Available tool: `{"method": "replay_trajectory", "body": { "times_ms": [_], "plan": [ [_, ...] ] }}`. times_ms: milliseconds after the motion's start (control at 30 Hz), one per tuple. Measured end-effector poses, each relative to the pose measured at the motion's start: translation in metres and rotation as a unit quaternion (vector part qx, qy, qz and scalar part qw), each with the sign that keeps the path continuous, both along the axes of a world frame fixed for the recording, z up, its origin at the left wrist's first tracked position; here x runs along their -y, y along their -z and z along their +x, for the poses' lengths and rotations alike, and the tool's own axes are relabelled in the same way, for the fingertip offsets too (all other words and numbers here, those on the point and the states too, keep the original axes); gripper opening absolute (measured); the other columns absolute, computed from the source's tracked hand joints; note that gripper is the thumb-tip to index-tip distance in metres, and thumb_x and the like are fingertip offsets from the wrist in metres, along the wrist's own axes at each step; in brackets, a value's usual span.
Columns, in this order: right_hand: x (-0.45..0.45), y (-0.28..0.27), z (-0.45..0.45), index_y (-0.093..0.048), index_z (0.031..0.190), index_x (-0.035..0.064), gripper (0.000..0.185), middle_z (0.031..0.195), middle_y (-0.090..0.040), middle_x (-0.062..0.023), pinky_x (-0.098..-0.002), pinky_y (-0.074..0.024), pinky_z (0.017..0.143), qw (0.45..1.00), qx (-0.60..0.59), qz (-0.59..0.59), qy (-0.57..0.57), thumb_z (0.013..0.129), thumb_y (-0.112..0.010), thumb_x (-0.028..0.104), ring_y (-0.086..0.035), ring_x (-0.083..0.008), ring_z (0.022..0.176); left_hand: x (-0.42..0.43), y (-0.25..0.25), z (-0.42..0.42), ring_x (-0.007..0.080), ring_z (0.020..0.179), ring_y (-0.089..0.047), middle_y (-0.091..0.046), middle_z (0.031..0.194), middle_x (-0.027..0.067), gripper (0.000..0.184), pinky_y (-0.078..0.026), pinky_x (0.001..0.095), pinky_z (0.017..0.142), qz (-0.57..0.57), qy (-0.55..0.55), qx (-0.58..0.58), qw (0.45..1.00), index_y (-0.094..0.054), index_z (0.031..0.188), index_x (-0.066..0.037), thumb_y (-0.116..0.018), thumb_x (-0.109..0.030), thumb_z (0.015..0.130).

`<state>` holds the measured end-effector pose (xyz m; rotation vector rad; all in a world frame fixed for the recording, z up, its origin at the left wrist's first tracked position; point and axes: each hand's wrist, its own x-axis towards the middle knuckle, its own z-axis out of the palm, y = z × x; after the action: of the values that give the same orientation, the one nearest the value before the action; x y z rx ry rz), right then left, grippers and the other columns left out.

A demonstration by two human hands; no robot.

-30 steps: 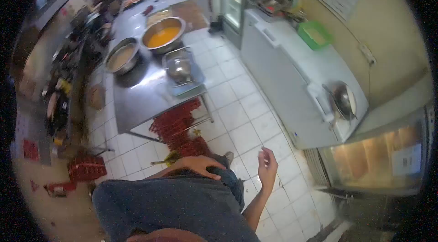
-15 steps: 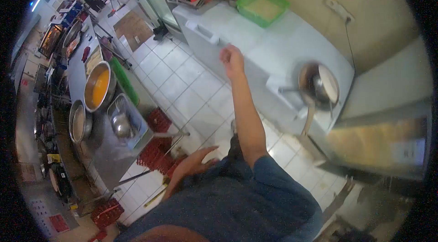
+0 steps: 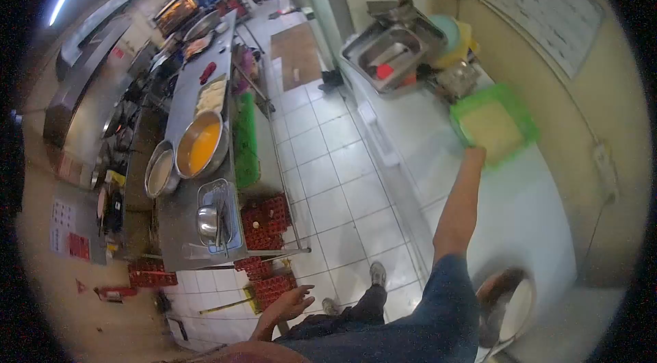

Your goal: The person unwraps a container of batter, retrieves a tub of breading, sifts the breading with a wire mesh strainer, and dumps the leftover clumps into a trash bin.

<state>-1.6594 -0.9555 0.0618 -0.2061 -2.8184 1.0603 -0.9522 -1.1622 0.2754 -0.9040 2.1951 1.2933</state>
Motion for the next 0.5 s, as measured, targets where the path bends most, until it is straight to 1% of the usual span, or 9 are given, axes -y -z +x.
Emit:
{"method": "replay_trajectory", "body": {
  "times_ms": [33,100,200,300,400,500],
  "plan": [
    [0.007,-0.017,0.013,-0.069,0.096,-0.0051,0.03,0.092,-0.069,-0.0287,-0.0502,-0.0533,0.077,0.998,0.018,-0.006,0.066,0.08,-0.067,0.02,-0.067,-0.0458,0.09,0.0,-0.004,-0.007,0.0359,0.115,-0.062,-0.061,0.126,0.026,0.054,-0.05,0.045,0.095,0.005,0.005,0.006,1.0,-0.048,0.142,-0.01,-0.056,-0.042,0.099],
    [0.014,-0.045,0.033,-0.07,0.094,-0.0041,0.027,0.092,-0.069,-0.0279,-0.0506,-0.0541,0.076,0.996,0.057,0.007,0.063,0.08,-0.068,0.02,-0.067,-0.0447,0.092,-0.001,-0.012,-0.019,0.0356,0.115,-0.062,-0.063,0.123,0.0254,0.054,-0.051,0.0454,0.094,-0.005,-0.009,-0.01,1.0,-0.049,0.141,-0.01,-0.055,-0.043,0.099],
    [0.015,-0.05,0.048,-0.07,0.094,-0.004,0.029,0.092,-0.07,-0.0265,-0.0516,-0.0548,0.075,0.994,0.06,0.014,0.091,0.079,-0.07,0.021,-0.068,-0.0432,0.091,0.002,-0.01,-0.029,0.0361,0.115,-0.062,-0.064,0.121,0.0239,0.052,-0.051,0.0455,0.092,-0.026,0.004,-0.034,0.999,-0.051,0.138,-0.009,-0.056,-0.043,0.098],
    [0.017,-0.057,0.074,-0.069,0.093,-0.0026,0.028,0.091,-0.071,-0.0232,-0.0509,-0.055,0.076,0.992,0.06,0.081,0.077,0.08,-0.071,0.022,-0.069,-0.0405,0.09,0.002,-0.007,-0.041,0.0359,0.113,-0.063,-0.065,0.118,0.024,0.052,-0.052,0.0455,0.091,-0.041,0.033,-0.064,0.997,-0.052,0.137,-0.007,-0.058,-0.041,0.098],
    [0.014,-0.055,0.099,-0.066,0.098,-0.0016,0.031,0.092,-0.072,-0.0191,-0.049,-0.0555,0.078,0.984,0.132,0.094,0.073,0.081,-0.072,0.024,-0.07,-0.0386,0.09,0.005,0.002,-0.06,0.0392,0.107,-0.064,-0.064,0.119,0.0255,0.052,-0.051,0.0446,0.09,-0.02,0.062,-0.083,0.994,-0.053,0.134,-0.004,-0.058,-0.041,0.096],
    [0.011,-0.049,0.136,-0.06,0.108,-0.0024,0.041,0.102,-0.07,-0.018,-0.047,-0.0559,0.08,0.977,0.17,0.118,0.057,0.083,-0.073,0.027,-0.07,-0.0342,0.094,0.01,0.023,-0.097,0.0382,0.098,-0.067,-0.068,0.11,0.0223,0.048,-0.052,0.0448,0.086,-0.045,0.124,-0.165,0.977,-0.055,0.13,-0.006,-0.062,-0.037,0.094]
  ]
}}
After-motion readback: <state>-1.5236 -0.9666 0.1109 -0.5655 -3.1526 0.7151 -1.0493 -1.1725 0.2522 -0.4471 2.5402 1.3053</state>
